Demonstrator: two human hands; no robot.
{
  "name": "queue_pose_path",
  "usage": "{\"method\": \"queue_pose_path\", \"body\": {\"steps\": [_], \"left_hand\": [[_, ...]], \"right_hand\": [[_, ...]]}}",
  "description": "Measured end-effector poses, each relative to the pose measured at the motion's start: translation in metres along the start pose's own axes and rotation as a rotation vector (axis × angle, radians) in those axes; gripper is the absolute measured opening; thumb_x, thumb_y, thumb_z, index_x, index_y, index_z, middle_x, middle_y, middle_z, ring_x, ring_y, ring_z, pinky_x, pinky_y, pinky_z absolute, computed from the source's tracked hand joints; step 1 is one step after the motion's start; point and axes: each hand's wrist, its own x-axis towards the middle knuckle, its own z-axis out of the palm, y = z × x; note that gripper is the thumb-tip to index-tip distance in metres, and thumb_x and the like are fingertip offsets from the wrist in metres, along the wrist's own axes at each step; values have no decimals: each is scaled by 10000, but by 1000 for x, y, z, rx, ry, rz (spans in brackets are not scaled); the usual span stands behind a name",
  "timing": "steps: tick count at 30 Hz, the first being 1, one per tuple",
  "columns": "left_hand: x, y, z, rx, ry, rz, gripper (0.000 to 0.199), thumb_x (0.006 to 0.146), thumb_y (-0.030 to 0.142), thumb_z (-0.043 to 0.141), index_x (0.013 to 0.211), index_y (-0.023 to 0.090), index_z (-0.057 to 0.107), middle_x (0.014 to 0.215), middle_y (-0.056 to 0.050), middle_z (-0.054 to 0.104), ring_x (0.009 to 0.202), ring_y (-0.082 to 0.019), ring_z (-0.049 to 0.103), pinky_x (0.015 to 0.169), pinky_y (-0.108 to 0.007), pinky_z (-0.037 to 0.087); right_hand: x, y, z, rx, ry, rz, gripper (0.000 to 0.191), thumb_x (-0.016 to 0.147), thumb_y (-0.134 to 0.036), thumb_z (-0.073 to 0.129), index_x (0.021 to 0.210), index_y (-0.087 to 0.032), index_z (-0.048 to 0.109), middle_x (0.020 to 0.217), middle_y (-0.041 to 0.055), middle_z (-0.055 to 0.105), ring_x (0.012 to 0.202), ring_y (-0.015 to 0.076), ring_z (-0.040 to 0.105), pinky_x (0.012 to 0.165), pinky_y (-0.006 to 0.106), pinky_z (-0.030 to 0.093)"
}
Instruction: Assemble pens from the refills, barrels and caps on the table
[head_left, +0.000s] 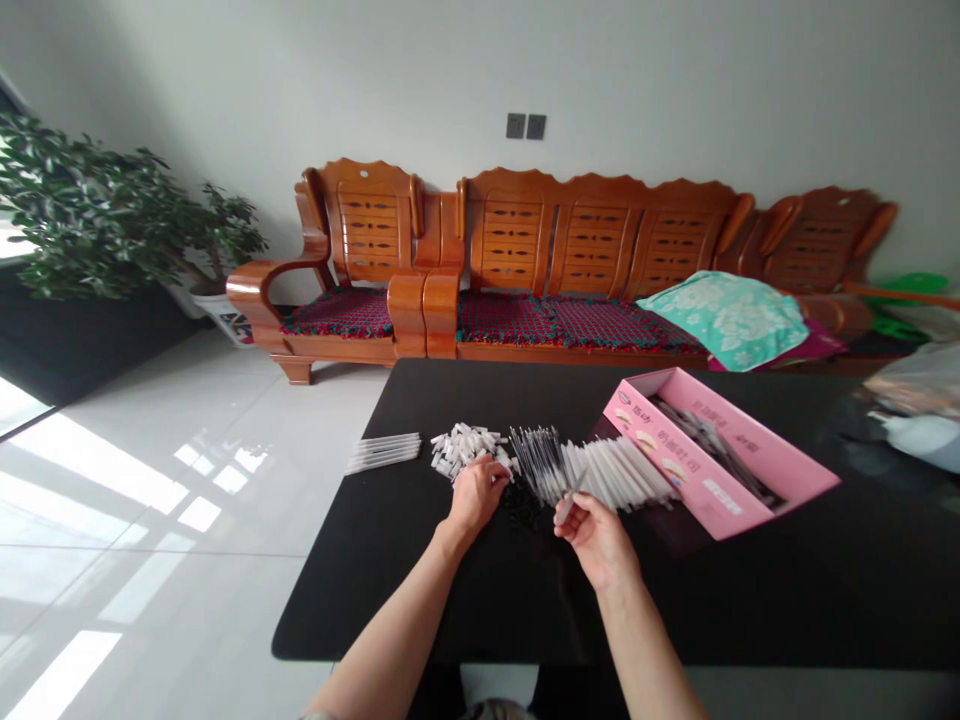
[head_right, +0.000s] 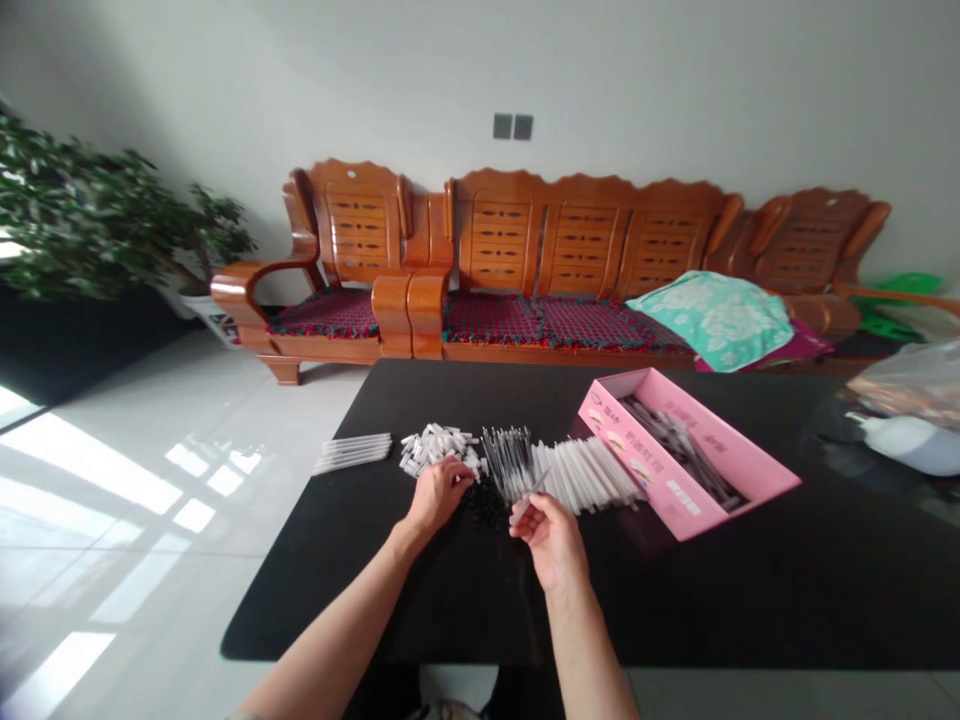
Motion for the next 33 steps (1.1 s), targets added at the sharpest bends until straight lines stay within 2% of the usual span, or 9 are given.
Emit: {"method": "queue_pose_path", "body": {"steps": [3, 7, 12, 16, 19, 22, 25, 27, 33], "left_hand": [[-13, -1, 5, 43, -61, 51, 167, 852, 177, 610, 921, 229, 754, 921, -47, 680, 838, -187, 622, 756, -272, 445], [-24, 0, 8, 94, -77, 78, 226, 878, 216, 599, 1066, 240, 723, 1009, -61, 667, 937, -204, 619, 791, -277, 454], [-23, 3, 11, 132, -74, 70, 190, 882, 186, 572, 1005, 211, 715, 980, -65, 661, 916, -199, 620, 766, -274, 452], [-21, 7, 12, 51, -17, 47, 144, 829, 147, 610, 925, 188, 709, 913, -59, 663, 866, -198, 619, 755, -287, 450], [-20, 9, 9, -198, 52, -70, 114, 775, 141, 648, 862, 176, 714, 815, -42, 673, 758, -177, 614, 736, -294, 457], [-21, 10, 1, -711, 70, -278, 112, 730, 204, 709, 827, 149, 705, 674, -16, 643, 611, -141, 582, 642, -275, 473], [-25, 11, -11, -1156, 42, -385, 279, 670, 273, 798, 892, 126, 716, 720, -24, 664, 612, -118, 591, 624, -251, 492], [-29, 13, -18, -1271, 23, -402, 344, 635, 282, 840, 914, 113, 731, 741, -31, 676, 618, -100, 593, 634, -229, 495], [-38, 24, -26, -1388, -22, -431, 304, 608, 303, 877, 752, 96, 707, 590, -1, 612, 490, -62, 528, 491, -178, 441]], "right_hand": [[1, -2, -5, 0, 11, -1, 75, 651, -206, 729, 669, -135, 712, 607, 53, 716, 489, 156, 642, 427, 242, 539], [1, 0, -6, 2, 5, 7, 72, 650, -201, 726, 664, -132, 712, 596, 52, 712, 483, 157, 642, 418, 241, 534], [-1, 5, -1, 2, 1, 16, 87, 633, -209, 745, 657, -132, 712, 592, 55, 711, 479, 158, 639, 412, 240, 533], [-4, 4, 2, -17, -17, 4, 115, 605, -216, 768, 654, -130, 710, 590, 53, 709, 473, 155, 633, 404, 239, 528], [-6, 4, 4, -38, -47, 0, 131, 606, -227, 780, 656, -131, 706, 588, 50, 705, 477, 154, 633, 404, 236, 526], [-9, 5, 8, -56, -85, -1, 132, 624, -231, 783, 679, -139, 707, 602, 48, 709, 483, 153, 634, 409, 234, 527], [-11, 7, 13, -60, -115, -3, 131, 637, -233, 783, 688, -141, 705, 614, 48, 712, 482, 153, 632, 410, 238, 528], [-11, 7, 17, -54, -122, -4, 132, 645, -235, 781, 693, -138, 707, 618, 49, 714, 485, 153, 634, 413, 238, 530], [-13, 7, 31, -41, -134, -19, 143, 653, -245, 780, 683, -124, 710, 614, 58, 717, 487, 150, 639, 418, 231, 530]]}}
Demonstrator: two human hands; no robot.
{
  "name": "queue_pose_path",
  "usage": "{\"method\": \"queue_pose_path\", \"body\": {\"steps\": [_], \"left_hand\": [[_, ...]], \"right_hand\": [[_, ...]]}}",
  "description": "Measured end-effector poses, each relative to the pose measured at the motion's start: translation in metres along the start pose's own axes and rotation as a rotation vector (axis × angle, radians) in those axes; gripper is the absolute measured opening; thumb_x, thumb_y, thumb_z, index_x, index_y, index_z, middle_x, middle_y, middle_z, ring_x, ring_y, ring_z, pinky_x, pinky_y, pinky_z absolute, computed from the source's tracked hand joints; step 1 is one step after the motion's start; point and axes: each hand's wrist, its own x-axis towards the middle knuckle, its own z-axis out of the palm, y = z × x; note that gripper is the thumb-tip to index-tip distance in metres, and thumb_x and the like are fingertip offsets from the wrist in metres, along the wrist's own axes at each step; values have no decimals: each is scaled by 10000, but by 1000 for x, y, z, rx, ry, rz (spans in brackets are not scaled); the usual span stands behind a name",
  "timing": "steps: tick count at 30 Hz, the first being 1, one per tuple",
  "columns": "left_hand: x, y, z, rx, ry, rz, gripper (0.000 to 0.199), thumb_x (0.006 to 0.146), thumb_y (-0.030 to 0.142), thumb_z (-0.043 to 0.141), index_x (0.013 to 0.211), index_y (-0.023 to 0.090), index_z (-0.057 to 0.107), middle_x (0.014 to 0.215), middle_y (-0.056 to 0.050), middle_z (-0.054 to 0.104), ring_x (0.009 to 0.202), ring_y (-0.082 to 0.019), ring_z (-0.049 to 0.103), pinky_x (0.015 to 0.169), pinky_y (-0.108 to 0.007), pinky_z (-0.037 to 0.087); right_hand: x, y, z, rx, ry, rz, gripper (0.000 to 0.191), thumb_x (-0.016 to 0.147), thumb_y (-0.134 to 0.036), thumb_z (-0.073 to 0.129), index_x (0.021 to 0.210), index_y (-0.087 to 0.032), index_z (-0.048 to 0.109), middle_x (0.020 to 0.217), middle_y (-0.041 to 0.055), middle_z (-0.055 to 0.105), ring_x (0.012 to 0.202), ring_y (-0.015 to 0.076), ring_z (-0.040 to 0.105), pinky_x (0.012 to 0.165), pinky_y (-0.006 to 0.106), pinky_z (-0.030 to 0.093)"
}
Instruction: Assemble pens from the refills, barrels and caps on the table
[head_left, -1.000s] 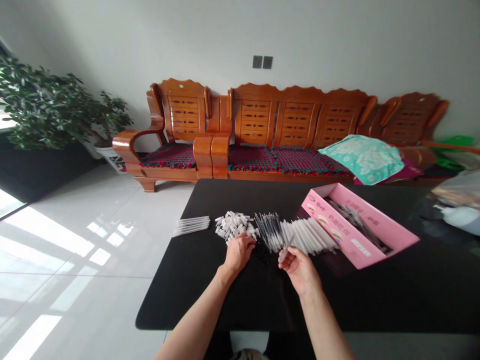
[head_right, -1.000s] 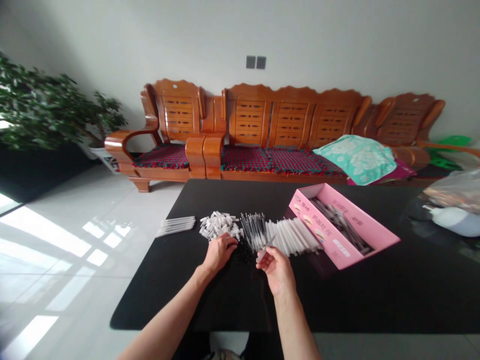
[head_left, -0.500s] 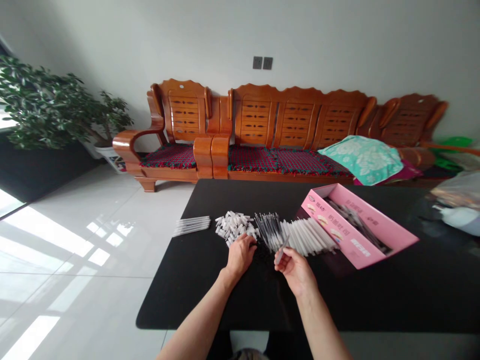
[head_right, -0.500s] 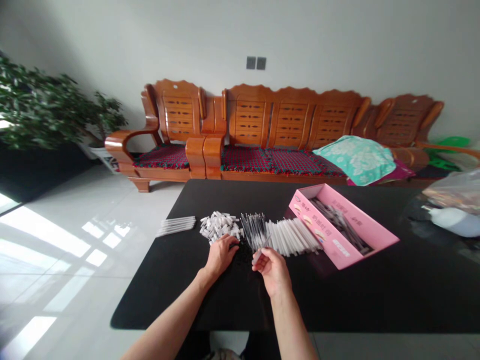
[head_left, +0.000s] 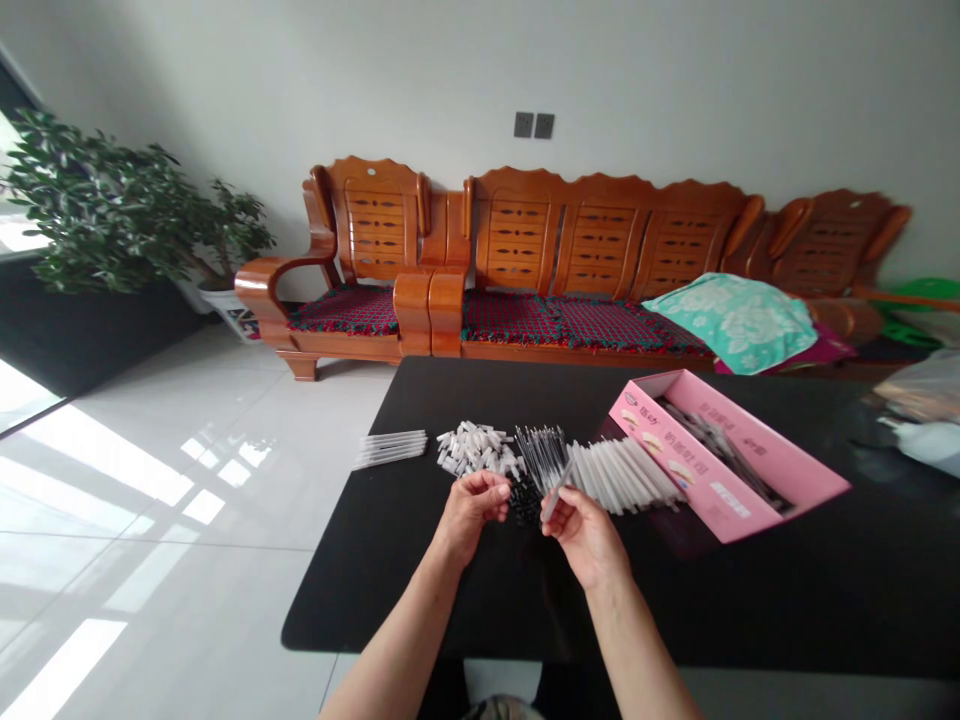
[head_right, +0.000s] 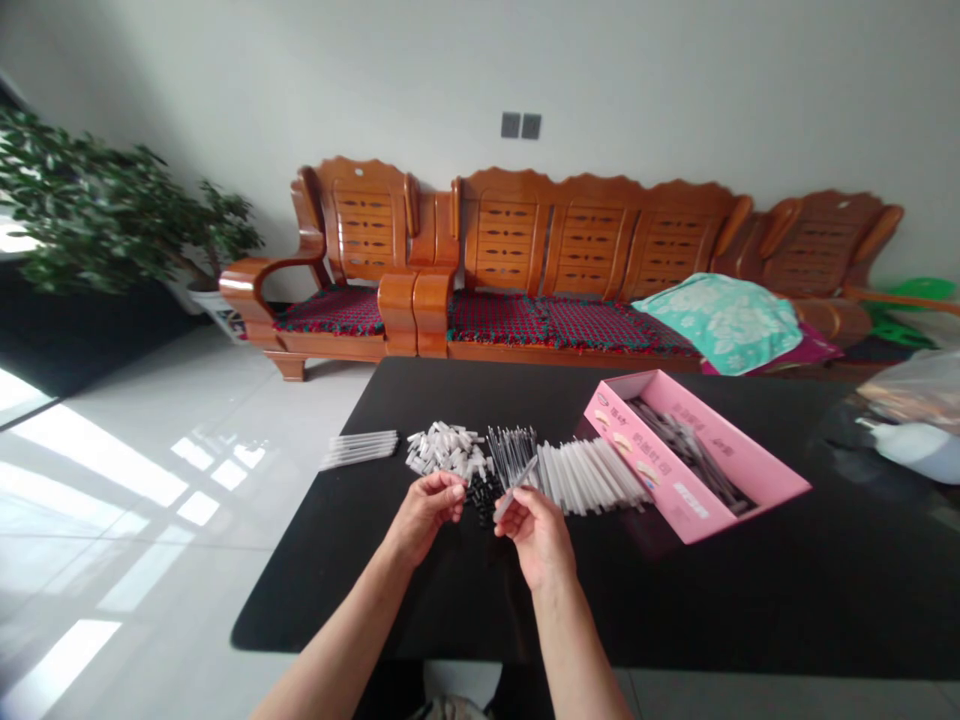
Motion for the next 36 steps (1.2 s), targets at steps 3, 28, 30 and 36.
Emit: {"method": "queue_pose_path", "body": {"steps": [3, 28, 30, 36], "left_hand": [[-4, 0, 4, -105, -31, -67, 318, 618, 287, 881, 807, 86, 723, 664, -27, 656, 518, -54, 561, 523, -162, 478], [-11, 3, 8, -218, -26, -94, 243, 699, 204, 817, 890, 99, 709, 705, -51, 701, 642, -120, 680, 677, -221, 574], [-13, 4, 9, -193, -33, -88, 260, 692, 216, 824, 891, 95, 709, 692, -35, 684, 603, -99, 655, 650, -207, 559], [-18, 5, 17, -119, -87, -61, 290, 663, 242, 848, 868, 108, 694, 727, -20, 657, 602, -84, 622, 621, -195, 516]], "right_hand": [[1, -2, 5, -13, -10, -25, 156, 662, -259, 784, 712, -126, 719, 639, 66, 733, 500, 156, 651, 418, 232, 533], [-6, -9, 32, -93, 22, -165, 207, 655, -268, 809, 757, -135, 687, 683, 78, 755, 544, 171, 698, 464, 224, 572], [-6, -8, 33, -91, 25, -177, 217, 652, -280, 813, 753, -137, 686, 683, 74, 754, 545, 169, 697, 465, 223, 570], [-4, -8, 35, -132, 60, -227, 236, 654, -295, 821, 749, -134, 677, 680, 78, 750, 505, 154, 673, 426, 205, 537]]}}
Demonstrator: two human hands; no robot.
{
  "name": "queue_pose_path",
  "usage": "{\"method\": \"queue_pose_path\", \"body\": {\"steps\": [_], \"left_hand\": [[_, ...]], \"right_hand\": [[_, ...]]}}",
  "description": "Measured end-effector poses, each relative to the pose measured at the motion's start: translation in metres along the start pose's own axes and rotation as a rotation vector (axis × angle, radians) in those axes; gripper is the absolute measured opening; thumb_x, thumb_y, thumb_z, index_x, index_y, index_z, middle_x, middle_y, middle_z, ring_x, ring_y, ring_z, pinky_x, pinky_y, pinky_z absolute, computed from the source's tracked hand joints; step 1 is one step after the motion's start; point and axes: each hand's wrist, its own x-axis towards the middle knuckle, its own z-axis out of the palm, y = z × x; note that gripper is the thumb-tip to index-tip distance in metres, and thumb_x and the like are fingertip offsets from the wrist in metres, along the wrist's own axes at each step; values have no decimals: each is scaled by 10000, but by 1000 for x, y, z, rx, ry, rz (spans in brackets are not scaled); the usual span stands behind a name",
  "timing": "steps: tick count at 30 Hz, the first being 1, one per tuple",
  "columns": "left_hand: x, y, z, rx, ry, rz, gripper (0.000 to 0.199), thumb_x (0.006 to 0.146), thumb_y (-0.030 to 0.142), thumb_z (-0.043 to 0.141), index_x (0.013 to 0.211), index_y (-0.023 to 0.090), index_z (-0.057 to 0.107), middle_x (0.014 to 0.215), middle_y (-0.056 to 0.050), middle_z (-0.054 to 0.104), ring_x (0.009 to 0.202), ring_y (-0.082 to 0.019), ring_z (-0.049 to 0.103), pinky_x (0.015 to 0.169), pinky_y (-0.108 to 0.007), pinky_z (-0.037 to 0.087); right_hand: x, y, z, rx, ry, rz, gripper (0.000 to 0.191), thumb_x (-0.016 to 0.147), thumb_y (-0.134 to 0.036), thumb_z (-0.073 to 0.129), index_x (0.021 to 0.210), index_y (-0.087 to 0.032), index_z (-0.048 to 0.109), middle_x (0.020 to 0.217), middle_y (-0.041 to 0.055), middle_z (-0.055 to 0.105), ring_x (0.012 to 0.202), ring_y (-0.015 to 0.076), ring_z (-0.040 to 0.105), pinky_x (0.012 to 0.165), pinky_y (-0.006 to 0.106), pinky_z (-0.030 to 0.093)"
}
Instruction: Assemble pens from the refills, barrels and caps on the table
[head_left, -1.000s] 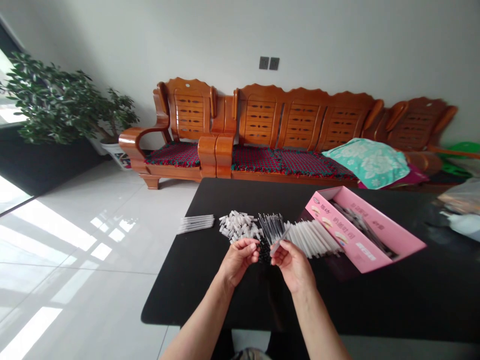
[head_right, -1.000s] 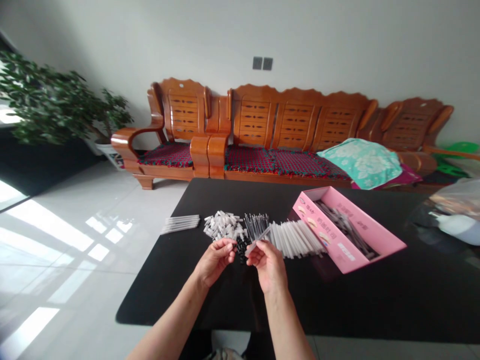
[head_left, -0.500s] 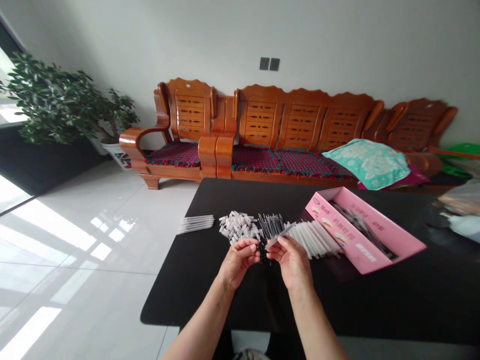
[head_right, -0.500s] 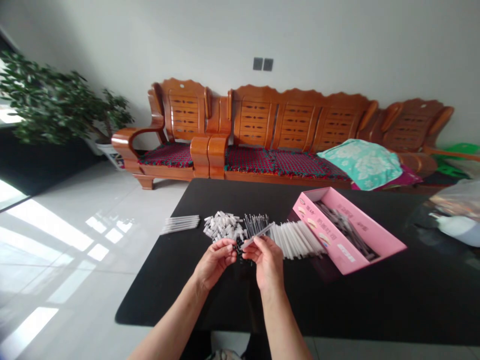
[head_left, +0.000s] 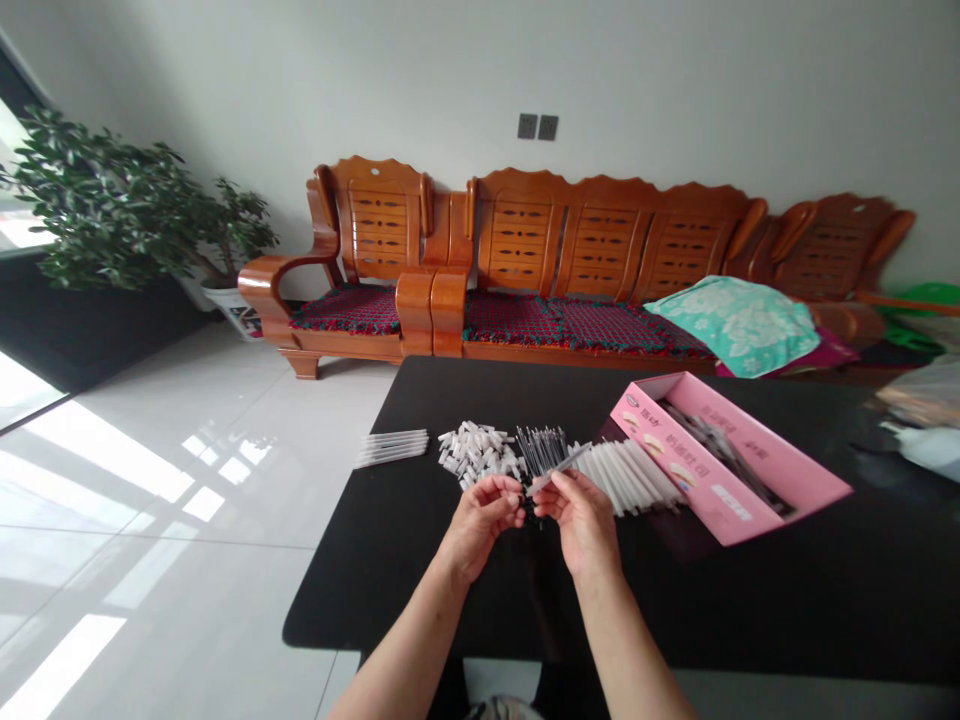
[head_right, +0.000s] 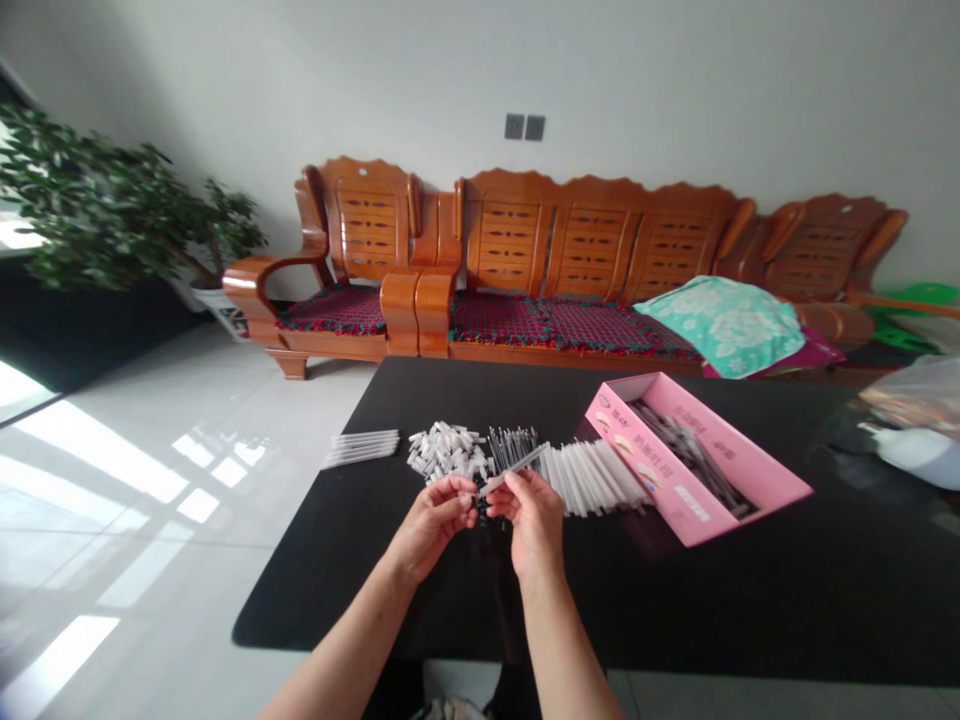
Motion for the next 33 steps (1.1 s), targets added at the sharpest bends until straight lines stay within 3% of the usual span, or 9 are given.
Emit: {"method": "queue_pose_path", "body": {"steps": [12, 33], "left_hand": [[0, -5, 0, 45, -35, 50, 266, 689, 227, 824, 879, 110, 679, 724, -18, 643, 619, -84, 588, 639, -208, 483], [17, -4, -1, 142, 100, 201, 360, 656, 305, 854, 885, 104, 662, 687, -31, 685, 570, -122, 638, 613, -259, 545]], "right_hand": [[2, 7, -4, -33, 26, -16, 258, 645, -305, 831, 765, -135, 679, 627, 52, 725, 489, 145, 650, 409, 201, 518], [12, 8, 2, -54, 25, -30, 272, 643, -324, 833, 748, -136, 666, 648, 64, 736, 522, 161, 679, 467, 223, 561]]}}
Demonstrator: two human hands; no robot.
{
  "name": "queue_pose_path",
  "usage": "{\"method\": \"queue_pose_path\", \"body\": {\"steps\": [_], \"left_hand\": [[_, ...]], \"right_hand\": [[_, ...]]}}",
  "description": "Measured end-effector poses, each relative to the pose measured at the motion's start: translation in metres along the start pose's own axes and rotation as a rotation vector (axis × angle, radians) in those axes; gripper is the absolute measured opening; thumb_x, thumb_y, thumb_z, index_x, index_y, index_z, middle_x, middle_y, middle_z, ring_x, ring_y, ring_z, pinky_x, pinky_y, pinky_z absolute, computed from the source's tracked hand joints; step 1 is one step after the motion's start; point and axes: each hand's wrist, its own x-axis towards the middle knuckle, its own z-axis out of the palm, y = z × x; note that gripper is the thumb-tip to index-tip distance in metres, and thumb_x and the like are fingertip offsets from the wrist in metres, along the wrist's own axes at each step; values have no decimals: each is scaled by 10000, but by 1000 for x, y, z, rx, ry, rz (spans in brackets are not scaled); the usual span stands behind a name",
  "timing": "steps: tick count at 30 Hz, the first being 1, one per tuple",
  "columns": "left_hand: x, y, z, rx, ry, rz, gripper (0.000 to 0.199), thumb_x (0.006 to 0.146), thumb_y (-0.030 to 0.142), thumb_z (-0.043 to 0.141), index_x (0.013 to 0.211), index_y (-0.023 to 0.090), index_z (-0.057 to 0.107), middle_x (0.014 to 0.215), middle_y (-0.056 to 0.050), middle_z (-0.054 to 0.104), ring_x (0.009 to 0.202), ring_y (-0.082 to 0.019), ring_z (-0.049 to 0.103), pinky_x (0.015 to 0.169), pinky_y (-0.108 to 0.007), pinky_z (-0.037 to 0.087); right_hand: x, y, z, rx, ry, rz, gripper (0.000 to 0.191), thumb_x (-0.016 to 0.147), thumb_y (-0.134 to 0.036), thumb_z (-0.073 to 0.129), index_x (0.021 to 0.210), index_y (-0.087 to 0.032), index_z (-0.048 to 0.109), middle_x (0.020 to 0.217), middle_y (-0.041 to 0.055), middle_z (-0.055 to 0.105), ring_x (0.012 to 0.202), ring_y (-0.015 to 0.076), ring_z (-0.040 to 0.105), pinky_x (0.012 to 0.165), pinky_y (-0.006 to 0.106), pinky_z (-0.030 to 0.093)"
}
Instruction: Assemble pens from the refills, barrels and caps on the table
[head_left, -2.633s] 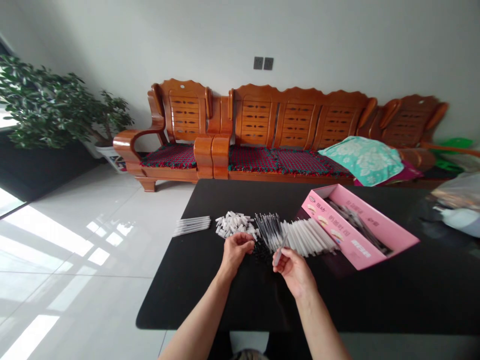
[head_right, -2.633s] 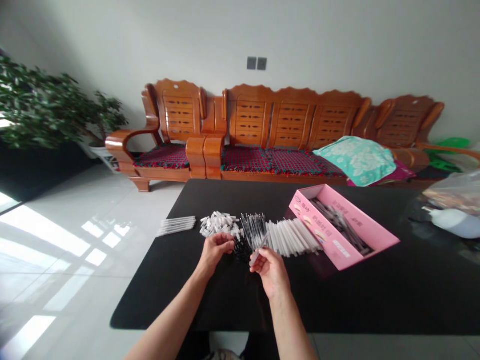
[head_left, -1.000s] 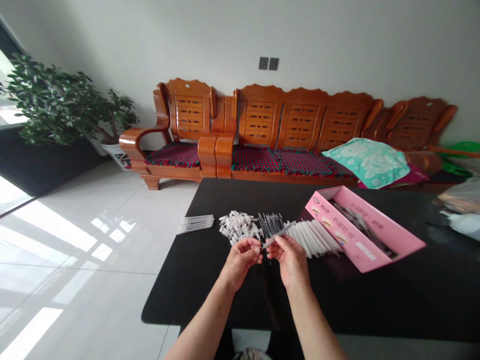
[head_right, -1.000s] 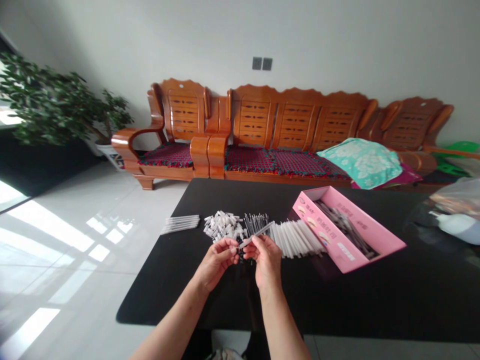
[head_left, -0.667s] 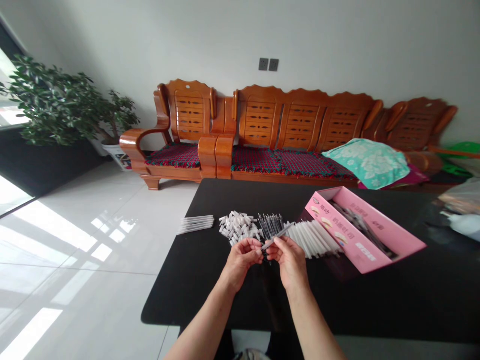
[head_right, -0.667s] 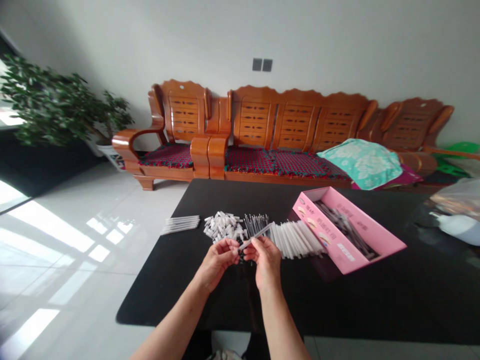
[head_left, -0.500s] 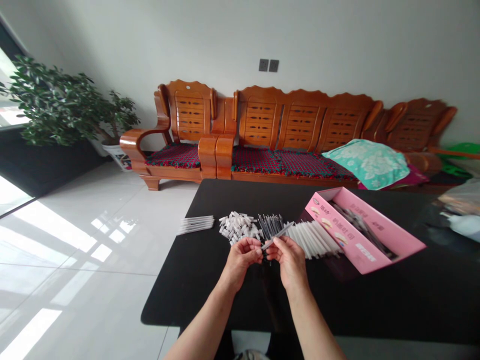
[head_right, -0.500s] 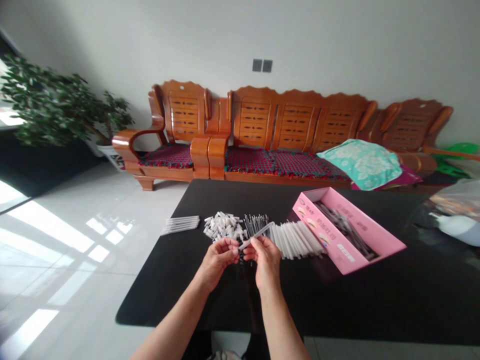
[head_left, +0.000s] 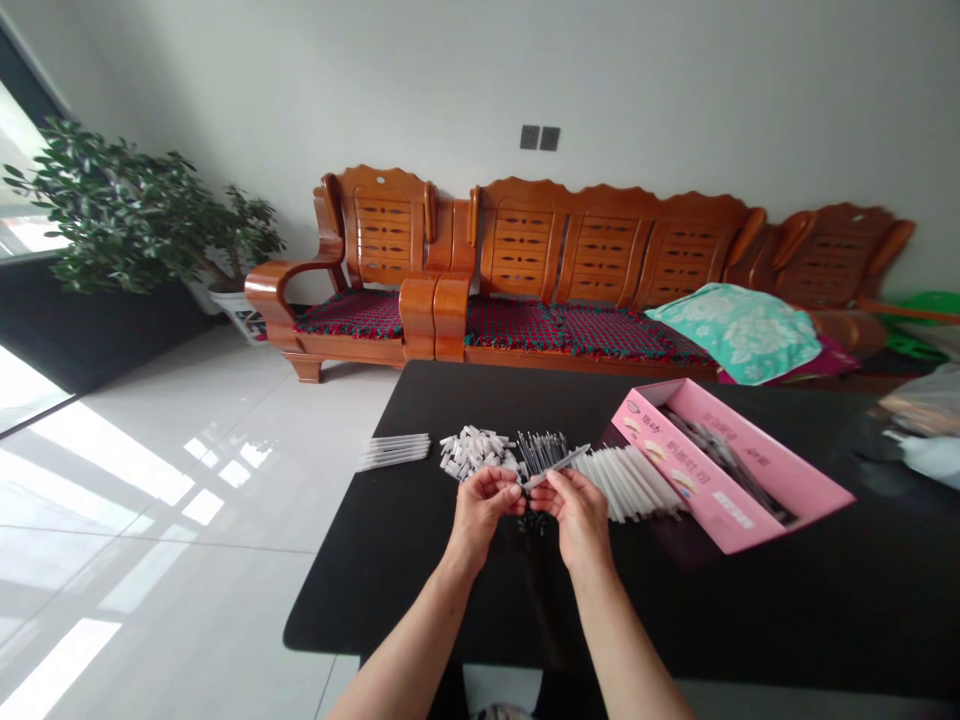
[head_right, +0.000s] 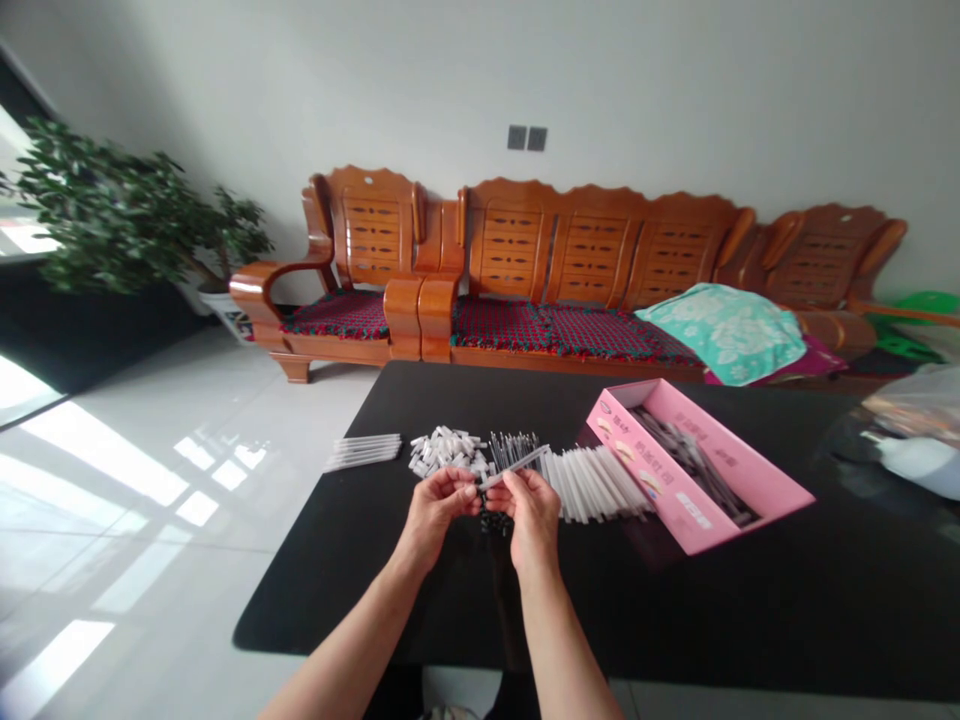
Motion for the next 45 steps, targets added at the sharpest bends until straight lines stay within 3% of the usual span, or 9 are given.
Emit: {"method": "queue_pose_path", "body": {"steps": [10, 15, 19, 22, 26, 29, 33, 38, 45], "left_hand": [[-1, -12, -4, -51, 31, -82, 388, 663, 350, 848, 891, 104, 653, 679, -37, 682, 556, -113, 635, 577, -232, 534], [0, -7, 2, 12, 66, 12, 374, 636, 313, 857, 882, 110, 660, 653, -28, 675, 554, -124, 627, 589, -250, 534], [1, -6, 5, 102, 82, 125, 400, 593, 288, 881, 895, 123, 677, 744, -33, 682, 626, -123, 638, 615, -227, 532], [2, -8, 4, 185, 95, 78, 389, 693, 445, 800, 854, 112, 678, 699, -36, 657, 563, -120, 616, 538, -225, 524], [4, -14, -1, 281, 35, -74, 525, 772, 612, 653, 688, 93, 653, 572, -40, 604, 403, -96, 517, 352, -193, 381], [6, -15, -3, 280, 22, -60, 460, 726, 545, 735, 674, 99, 637, 509, -9, 566, 385, -70, 471, 357, -171, 354], [8, -14, -5, 233, 52, -13, 452, 626, 466, 837, 837, 108, 657, 606, -5, 613, 480, -90, 541, 435, -188, 460], [10, -18, -9, 311, 14, -85, 535, 802, 624, 602, 727, 96, 645, 584, -25, 588, 393, -71, 481, 334, -171, 361], [9, -20, -9, 288, 12, -70, 408, 698, 486, 773, 705, 115, 602, 498, 20, 542, 392, -57, 452, 384, -163, 382]], "right_hand": [[-2, 2, 1, -15, 25, -18, 284, 630, -330, 839, 744, -138, 664, 636, 62, 733, 530, 169, 686, 483, 231, 572], [-1, 3, 3, -8, 50, -9, 294, 611, -337, 841, 728, -140, 657, 610, 55, 721, 521, 169, 679, 464, 230, 567], [1, 4, 3, 12, 67, 3, 312, 597, -349, 848, 720, -144, 647, 593, 47, 713, 517, 173, 679, 467, 240, 573], [1, 5, 3, 17, 68, -3, 306, 601, -342, 846, 723, -142, 649, 606, 50, 720, 520, 170, 680, 467, 235, 572], [2, 6, 3, 9, 73, -15, 303, 600, -331, 847, 731, -134, 656, 603, 51, 719, 505, 161, 671, 440, 213, 551], [3, 7, 4, 6, 78, -15, 321, 590, -338, 855, 739, -132, 658, 588, 45, 711, 491, 157, 663, 421, 207, 539], [6, 9, 3, -2, 84, -18, 342, 586, -358, 854, 740, -127, 654, 581, 41, 705, 487, 157, 659, 414, 208, 535], [9, 11, 2, -15, 94, -16, 353, 581, -363, 851, 750, -125, 652, 589, 45, 710, 483, 157, 657, 408, 209, 533], [8, 12, 1, -30, 97, -21, 336, 597, -356, 840, 752, -128, 648, 591, 43, 709, 479, 151, 651, 403, 206, 527]]}}
